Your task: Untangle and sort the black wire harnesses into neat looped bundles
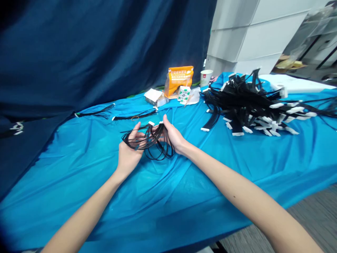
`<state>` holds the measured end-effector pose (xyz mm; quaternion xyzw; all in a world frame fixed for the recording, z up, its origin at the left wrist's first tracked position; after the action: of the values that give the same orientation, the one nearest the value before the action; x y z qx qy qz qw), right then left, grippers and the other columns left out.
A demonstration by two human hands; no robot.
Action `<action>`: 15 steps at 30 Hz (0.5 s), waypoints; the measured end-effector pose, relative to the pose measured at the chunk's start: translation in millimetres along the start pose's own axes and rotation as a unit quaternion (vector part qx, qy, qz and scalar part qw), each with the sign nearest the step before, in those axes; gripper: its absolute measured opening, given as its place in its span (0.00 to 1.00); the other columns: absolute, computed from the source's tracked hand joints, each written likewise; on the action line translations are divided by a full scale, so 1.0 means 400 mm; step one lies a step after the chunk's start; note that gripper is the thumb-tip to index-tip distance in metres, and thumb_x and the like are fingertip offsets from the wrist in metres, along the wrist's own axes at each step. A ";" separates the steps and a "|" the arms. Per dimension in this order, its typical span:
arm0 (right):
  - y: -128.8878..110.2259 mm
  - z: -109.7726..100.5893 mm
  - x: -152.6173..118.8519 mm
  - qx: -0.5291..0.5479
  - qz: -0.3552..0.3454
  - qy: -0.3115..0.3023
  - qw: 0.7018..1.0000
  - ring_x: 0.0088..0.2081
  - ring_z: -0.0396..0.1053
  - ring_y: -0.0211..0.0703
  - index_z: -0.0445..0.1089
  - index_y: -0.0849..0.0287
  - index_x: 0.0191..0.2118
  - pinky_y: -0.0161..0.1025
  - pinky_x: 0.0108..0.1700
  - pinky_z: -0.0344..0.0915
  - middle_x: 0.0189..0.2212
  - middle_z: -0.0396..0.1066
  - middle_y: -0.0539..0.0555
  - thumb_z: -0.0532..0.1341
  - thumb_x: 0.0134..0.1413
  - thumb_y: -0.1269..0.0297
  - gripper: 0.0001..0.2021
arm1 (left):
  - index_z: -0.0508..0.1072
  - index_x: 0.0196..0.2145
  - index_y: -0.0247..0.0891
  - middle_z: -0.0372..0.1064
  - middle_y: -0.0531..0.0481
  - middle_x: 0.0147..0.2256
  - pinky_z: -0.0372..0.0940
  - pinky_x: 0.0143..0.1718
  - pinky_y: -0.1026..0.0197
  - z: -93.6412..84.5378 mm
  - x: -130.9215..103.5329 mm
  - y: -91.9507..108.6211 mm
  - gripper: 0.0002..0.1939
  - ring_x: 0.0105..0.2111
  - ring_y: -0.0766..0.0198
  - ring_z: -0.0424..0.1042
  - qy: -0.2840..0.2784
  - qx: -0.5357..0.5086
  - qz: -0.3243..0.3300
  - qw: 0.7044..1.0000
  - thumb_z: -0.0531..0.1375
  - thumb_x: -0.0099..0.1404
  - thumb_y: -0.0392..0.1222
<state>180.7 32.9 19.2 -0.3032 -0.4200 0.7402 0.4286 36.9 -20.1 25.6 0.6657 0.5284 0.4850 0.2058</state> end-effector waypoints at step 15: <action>-0.010 0.008 -0.008 0.018 0.007 0.007 1.000 0.29 0.73 0.42 0.72 0.62 0.33 0.40 0.36 0.70 0.25 0.74 0.56 0.39 0.63 0.49 0.29 | 0.65 0.54 0.42 0.70 0.47 0.40 0.65 0.39 0.65 -0.005 -0.013 0.011 0.25 0.33 0.65 0.71 0.041 0.192 0.155 0.968 0.58 0.58 0.36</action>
<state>180.9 29.9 24.5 -0.3040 -0.4015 0.7483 0.4317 37.6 -27.0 27.7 0.7460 0.5101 0.4274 -0.0253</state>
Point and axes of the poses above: each hand's wrist, its own x-axis towards the middle knuckle, its own z-axis out of the palm, y = z × x, the point moved 2 cm from there along x, towards the middle knuckle
